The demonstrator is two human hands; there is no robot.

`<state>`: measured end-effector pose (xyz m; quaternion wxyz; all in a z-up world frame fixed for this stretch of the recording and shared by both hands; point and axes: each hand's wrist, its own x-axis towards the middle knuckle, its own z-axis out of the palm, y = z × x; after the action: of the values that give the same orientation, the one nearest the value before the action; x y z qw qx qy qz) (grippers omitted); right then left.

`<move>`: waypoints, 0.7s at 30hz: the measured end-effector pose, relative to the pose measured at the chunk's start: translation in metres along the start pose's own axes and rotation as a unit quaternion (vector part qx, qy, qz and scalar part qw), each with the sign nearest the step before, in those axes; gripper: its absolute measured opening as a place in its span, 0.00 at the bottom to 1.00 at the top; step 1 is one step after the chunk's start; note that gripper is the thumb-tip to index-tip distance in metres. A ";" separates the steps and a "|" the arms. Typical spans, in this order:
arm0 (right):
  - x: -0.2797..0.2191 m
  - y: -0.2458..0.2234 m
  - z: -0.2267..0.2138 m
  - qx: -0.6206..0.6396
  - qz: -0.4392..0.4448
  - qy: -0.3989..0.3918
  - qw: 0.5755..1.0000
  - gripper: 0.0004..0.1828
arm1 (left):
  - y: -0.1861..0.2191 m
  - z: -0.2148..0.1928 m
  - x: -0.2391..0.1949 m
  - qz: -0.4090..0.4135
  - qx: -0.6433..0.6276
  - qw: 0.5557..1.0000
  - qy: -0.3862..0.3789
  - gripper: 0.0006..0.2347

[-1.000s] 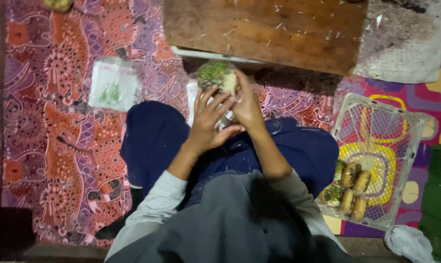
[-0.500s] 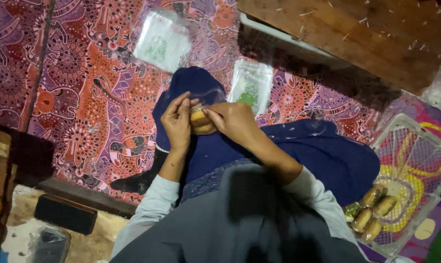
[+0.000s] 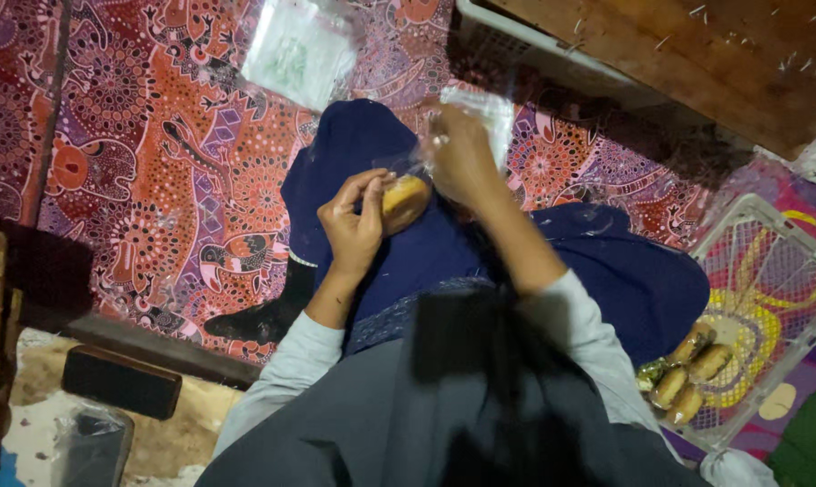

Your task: The person sits on the floor and repeatedly picks up donuts from a wooden board, places them into small plastic bags, and sets the filled bags aside. The person handles both plain and seeded donuts throughout the clip.

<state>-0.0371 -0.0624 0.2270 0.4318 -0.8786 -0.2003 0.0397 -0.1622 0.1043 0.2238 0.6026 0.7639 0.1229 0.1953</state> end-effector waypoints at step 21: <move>-0.051 0.020 0.040 0.274 0.061 0.004 0.960 0.15 | -0.045 -0.005 0.011 -0.150 -0.134 0.979 -0.018 0.08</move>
<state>-0.0873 -0.0632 0.1808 0.6536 -0.7372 -0.1264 0.1155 -0.1526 0.1247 0.1826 0.7244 0.6521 0.1981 0.1032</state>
